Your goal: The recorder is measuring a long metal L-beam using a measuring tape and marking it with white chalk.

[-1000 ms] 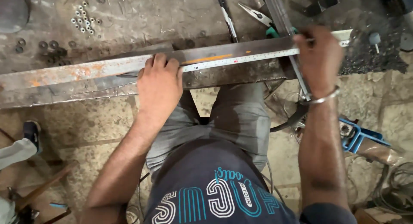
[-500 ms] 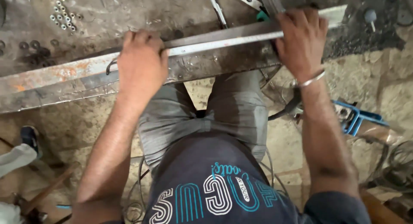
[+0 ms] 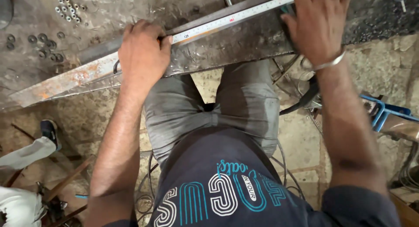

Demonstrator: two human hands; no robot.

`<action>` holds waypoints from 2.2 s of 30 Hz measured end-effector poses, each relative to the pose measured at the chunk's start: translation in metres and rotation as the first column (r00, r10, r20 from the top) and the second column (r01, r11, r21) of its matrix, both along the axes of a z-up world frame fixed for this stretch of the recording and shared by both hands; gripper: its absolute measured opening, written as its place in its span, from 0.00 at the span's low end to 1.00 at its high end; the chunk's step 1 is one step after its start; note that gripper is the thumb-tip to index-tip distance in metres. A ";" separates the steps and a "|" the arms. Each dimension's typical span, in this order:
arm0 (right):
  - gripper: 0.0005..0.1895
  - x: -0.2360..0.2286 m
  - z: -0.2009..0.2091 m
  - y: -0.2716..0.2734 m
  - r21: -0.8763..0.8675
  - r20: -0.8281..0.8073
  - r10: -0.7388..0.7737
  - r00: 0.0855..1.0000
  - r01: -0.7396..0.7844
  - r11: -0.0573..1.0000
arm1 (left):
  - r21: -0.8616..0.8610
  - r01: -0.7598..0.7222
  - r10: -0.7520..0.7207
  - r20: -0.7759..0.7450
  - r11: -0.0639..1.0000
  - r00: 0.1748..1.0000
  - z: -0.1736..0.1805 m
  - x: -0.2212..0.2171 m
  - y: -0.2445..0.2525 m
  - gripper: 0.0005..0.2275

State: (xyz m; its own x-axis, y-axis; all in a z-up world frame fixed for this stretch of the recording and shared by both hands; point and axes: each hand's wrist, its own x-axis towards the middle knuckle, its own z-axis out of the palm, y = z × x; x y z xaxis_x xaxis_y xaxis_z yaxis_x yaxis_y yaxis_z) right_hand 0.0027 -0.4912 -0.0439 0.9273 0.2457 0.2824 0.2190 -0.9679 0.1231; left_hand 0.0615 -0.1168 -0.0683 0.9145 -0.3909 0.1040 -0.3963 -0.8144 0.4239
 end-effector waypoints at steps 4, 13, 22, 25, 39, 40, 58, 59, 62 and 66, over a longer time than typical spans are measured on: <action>0.34 -0.039 -0.068 -0.001 0.214 0.112 -0.055 0.992 0.030 0.976 | 0.030 0.001 -0.001 -0.015 1.000 1.000 0.004 -0.001 -0.002 0.08; 0.32 -0.049 -0.046 0.027 0.185 -0.050 -0.091 0.995 0.099 0.978 | 0.042 0.119 -0.122 0.075 0.992 0.990 0.012 0.001 -0.001 0.07; 0.38 -0.039 -0.017 0.025 0.250 -0.062 -0.244 0.968 0.251 0.935 | 0.061 0.125 -0.129 0.069 0.990 0.989 0.026 0.000 -0.011 0.08; 0.35 -0.048 -0.009 0.009 0.412 -0.052 -0.236 0.970 0.236 0.880 | 0.093 0.090 -0.096 0.059 0.992 0.994 0.036 -0.007 -0.014 0.08; 0.06 -0.095 -0.075 -0.175 0.619 0.067 -0.790 0.610 0.595 0.512 | 0.164 0.048 -0.055 0.036 0.985 0.998 0.024 -0.021 -0.009 0.07; 0.06 -0.096 -0.069 -0.175 0.625 0.057 -0.787 0.614 0.593 0.508 | 0.176 0.043 -0.050 0.035 0.983 0.998 0.024 -0.019 -0.016 0.07; 0.08 -0.031 -0.028 -0.023 0.708 0.051 -0.205 0.978 0.109 0.698 | -0.048 -0.083 0.079 -0.073 0.995 0.994 0.034 -0.094 0.023 0.08; 0.14 -0.023 -0.007 0.004 0.661 0.064 -0.119 0.991 0.047 0.749 | -0.064 -0.086 0.082 -0.068 0.994 0.994 0.030 -0.095 0.030 0.08; 0.30 -0.001 0.032 0.092 0.402 -0.009 0.168 0.986 -0.150 0.903 | -0.085 -0.091 0.083 -0.087 0.992 0.993 0.021 -0.102 0.042 0.08; 0.44 0.031 -0.004 0.136 0.096 -0.174 0.363 0.915 -0.351 0.932 | -0.086 -0.034 0.025 -0.104 0.996 0.994 0.023 -0.109 0.046 0.08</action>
